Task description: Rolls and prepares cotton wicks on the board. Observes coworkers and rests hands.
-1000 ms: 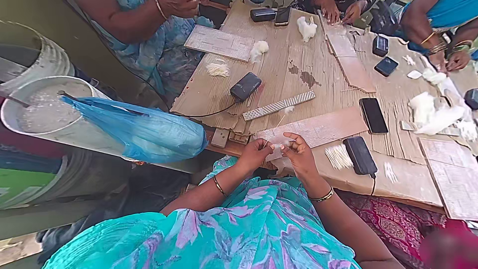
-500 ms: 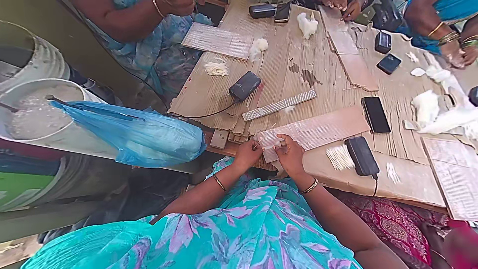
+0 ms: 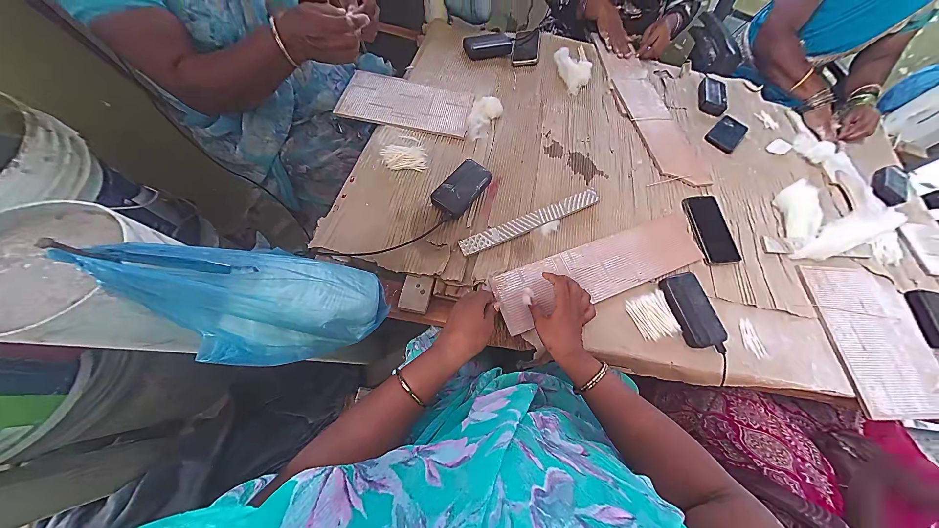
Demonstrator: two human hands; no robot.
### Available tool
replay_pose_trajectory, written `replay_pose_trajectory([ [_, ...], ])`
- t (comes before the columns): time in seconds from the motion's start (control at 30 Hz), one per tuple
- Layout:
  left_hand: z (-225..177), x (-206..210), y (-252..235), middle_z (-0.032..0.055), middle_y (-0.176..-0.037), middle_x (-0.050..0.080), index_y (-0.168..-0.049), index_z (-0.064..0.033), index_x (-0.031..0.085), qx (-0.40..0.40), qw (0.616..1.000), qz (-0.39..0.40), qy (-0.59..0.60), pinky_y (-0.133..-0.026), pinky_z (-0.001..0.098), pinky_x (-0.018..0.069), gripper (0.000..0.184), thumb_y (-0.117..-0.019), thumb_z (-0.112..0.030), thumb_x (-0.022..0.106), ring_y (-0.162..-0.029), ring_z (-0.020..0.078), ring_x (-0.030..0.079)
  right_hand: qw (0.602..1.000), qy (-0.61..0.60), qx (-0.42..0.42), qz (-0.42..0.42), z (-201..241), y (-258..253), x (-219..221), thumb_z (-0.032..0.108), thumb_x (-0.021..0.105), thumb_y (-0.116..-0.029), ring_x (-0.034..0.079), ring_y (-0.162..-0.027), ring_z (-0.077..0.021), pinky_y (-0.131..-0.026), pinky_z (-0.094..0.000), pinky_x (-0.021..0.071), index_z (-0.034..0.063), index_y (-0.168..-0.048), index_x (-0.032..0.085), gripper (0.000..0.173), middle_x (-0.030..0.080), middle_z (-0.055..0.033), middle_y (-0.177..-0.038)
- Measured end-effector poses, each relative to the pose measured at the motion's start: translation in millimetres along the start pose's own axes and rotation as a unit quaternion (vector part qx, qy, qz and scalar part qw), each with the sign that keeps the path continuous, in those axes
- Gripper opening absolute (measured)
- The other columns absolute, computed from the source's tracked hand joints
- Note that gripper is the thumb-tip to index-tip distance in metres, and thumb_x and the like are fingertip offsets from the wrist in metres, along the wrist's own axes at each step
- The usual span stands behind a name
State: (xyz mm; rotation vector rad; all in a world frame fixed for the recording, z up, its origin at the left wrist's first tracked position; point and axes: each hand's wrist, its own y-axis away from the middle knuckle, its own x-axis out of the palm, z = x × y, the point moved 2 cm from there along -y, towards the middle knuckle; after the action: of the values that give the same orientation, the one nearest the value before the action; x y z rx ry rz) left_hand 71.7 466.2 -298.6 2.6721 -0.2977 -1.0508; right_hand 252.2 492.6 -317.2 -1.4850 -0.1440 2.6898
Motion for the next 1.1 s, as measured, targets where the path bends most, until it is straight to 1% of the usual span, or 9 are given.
replay_pose_trajectory([
  [0.13, -3.1, 1.3, 4.7, 0.0208, -0.118, 0.066, -0.119, 0.003, 0.065, 0.013, 1.0, -0.018, 0.022, -0.102, 0.0479, 0.0483, 0.032, -0.1101, -0.021, 0.047, -0.113, 0.0311, 0.064, 1.0, 0.012, -0.005, 0.001, 1.3, 0.0, -0.4, 0.025, 0.075, -0.0905, 0.046, -0.132, -0.0449, -0.102, -0.068, 0.0301, 0.0147, -0.138, 0.061, 0.05, 0.055, -0.0183, -0.142],
  [0.3, -3.5, -7.4, 7.3, 0.0214, -0.116, 0.067, -0.122, 0.0022, 0.065, -0.017, 0.997, -0.051, 0.061, -0.1, 0.0492, 0.0498, 0.031, -0.1101, -0.021, 0.048, -0.11, 0.0315, 0.065, 0.991, 0.013, -0.083, -0.104, -2.5, 5.2, 6.9, 0.025, 0.08, -0.0844, 0.052, -0.127, -0.0482, -0.101, -0.0711, 0.0313, 0.0026, -0.13, 0.06, 0.055, 0.06, -0.0215, -0.137],
  [0.37, 2.3, -10.2, 6.1, 0.022, -0.117, 0.066, -0.124, 0.0023, 0.064, -0.037, 0.995, -0.048, 0.085, -0.099, 0.0496, 0.0493, 0.032, -0.1106, -0.022, 0.047, -0.109, 0.0317, 0.065, 0.985, 0.009, -0.119, -0.12, -3.2, 5.4, 11.5, 0.024, 0.08, -0.0836, 0.054, -0.124, -0.0493, -0.099, -0.0712, 0.0335, 0.0012, -0.124, 0.063, 0.049, 0.063, -0.023, -0.132],
  [0.47, 7.0, -6.1, 2.0, 0.0224, -0.114, 0.065, -0.124, 0.0039, 0.062, -0.018, 0.994, -0.036, 0.098, -0.095, 0.0501, 0.0497, 0.037, -0.1117, -0.026, 0.043, -0.103, 0.0316, 0.064, 0.983, 0.024, -0.164, -0.081, -1.2, 6.3, 8.6, 0.022, 0.07, -0.0912, 0.059, -0.12, -0.0476, -0.098, -0.0697, 0.039, 0.0092, -0.113, 0.076, 0.026, 0.067, -0.0204, -0.127],
  [0.53, 4.5, -1.8, 1.3, 0.0253, -0.113, 0.065, -0.123, 0.006, 0.063, 0.0, 0.994, -0.042, 0.096, -0.096, 0.0549, 0.0486, 0.04, -0.1119, -0.027, 0.044, -0.105, 0.0361, 0.064, 0.98, 0.028, -0.184, -0.072, 1.1, 7.0, 7.5, 0.018, 0.066, -0.0924, 0.059, -0.121, -0.046, -0.096, -0.0699, 0.0398, 0.0144, -0.11, 0.078, 0.021, 0.068, -0.0174, -0.127],
  [0.67, 10.9, 14.4, -10.5, 0.0278, -0.11, 0.066, -0.12, 0.0076, 0.063, 0.024, 0.993, -0.066, 0.095, -0.093, 0.0616, 0.0483, 0.046, -0.1079, -0.036, 0.053, -0.104, 0.0416, 0.064, 0.974, 0.022, -0.214, -0.072, -1.2, 6.6, 8.4, 0.01, 0.066, -0.0911, 0.06, -0.123, -0.0423, -0.098, -0.0696, 0.0393, 0.0168, -0.1, 0.08, 0.018, 0.071, -0.0122, -0.121],
  [0.83, 11.5, 27.6, -21.2, 0.0241, -0.109, 0.066, -0.12, 0.0048, 0.063, 0.005, 0.996, -0.053, 0.072, -0.094, 0.0578, 0.0497, 0.048, -0.1, -0.038, 0.068, -0.104, 0.039, 0.065, 0.968, 0.046, -0.243, -0.05, -3.0, 7.4, 13.1, 0.008, 0.069, -0.0887, 0.062, -0.121, -0.039, -0.097, -0.0689, 0.0401, 0.0193, -0.099, 0.081, 0.02, 0.073, -0.0086, -0.118],
  [0.93, 6.8, 30.2, -22.9, 0.0221, -0.106, 0.068, -0.118, 0.0037, 0.064, -0.001, 0.997, -0.047, 0.06, -0.093, 0.0546, 0.0509, 0.035, -0.1021, -0.028, 0.065, -0.101, 0.0361, 0.066, 0.969, 0.05, -0.242, -0.032, -10.6, 8.5, 13.3, 0.007, 0.064, -0.091, 0.062, -0.121, -0.0361, -0.098, -0.0661, 0.0407, 0.02, -0.103, 0.08, 0.025, 0.073, -0.0069, -0.117],
  [1.1, 10.3, 23.0, -19.2, 0.0218, -0.108, 0.068, -0.118, 0.0027, 0.065, -0.001, 0.999, -0.036, 0.036, -0.095, 0.0523, 0.0511, 0.032, -0.1055, -0.026, 0.059, -0.104, 0.0354, 0.066, 0.965, 0.04, -0.256, -0.022, -10.2, 8.5, 19.0, 0.008, 0.061, -0.0919, 0.064, -0.118, -0.0351, -0.097, -0.0656, 0.0426, 0.0186, -0.107, 0.079, 0.026, 0.073, -0.0068, -0.117],
])
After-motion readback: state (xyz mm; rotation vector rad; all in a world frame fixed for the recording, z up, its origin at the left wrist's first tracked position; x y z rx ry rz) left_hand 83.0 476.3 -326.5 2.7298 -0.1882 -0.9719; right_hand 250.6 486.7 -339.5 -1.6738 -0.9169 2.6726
